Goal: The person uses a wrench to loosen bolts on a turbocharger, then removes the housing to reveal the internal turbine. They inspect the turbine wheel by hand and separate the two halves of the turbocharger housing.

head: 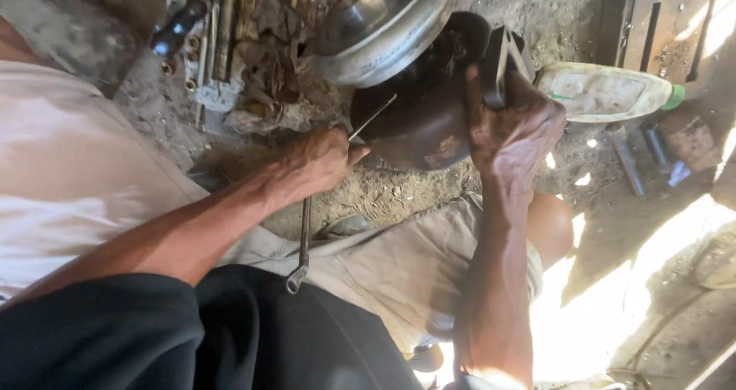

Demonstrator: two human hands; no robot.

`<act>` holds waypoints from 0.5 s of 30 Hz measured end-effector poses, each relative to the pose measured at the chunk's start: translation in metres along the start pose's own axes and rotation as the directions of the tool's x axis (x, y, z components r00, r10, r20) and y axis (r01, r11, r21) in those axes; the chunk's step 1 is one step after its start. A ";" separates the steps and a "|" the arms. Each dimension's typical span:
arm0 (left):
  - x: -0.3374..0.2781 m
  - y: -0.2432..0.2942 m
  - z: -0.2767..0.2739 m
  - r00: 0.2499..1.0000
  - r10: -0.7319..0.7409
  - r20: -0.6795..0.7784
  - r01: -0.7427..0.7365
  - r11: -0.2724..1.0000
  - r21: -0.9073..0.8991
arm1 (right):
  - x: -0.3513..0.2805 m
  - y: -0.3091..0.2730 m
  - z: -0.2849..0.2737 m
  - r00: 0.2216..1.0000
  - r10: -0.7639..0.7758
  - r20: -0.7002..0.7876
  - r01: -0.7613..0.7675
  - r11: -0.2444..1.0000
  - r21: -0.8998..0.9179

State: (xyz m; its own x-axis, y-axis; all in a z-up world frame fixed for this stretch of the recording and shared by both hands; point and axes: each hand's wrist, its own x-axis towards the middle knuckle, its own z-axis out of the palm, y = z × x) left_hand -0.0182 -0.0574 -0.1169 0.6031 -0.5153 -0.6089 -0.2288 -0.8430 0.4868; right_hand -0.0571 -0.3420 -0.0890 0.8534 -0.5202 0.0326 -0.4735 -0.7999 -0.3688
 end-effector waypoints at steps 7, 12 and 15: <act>0.015 0.002 -0.002 0.999 0.035 -0.010 -0.036 0.909 -0.415 | 0.012 -0.001 -0.016 0.988 -0.144 -0.048 0.142 0.989 -0.045; -0.002 -0.003 -0.032 0.982 0.156 -0.107 -0.178 0.953 -0.245 | 0.015 0.018 -0.008 0.968 -0.211 -0.137 0.202 0.977 -0.073; 0.008 -0.031 -0.018 0.977 -0.154 0.147 0.198 0.910 -0.363 | 0.013 0.004 -0.013 0.988 -0.122 -0.089 0.120 0.992 -0.031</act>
State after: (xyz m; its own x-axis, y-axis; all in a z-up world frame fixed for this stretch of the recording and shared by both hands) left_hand 0.0075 -0.0328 -0.1250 0.5126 -0.3964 -0.7617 0.1886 -0.8134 0.5503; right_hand -0.0508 -0.3560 -0.0780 0.8821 -0.4430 0.1600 -0.3742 -0.8655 -0.3330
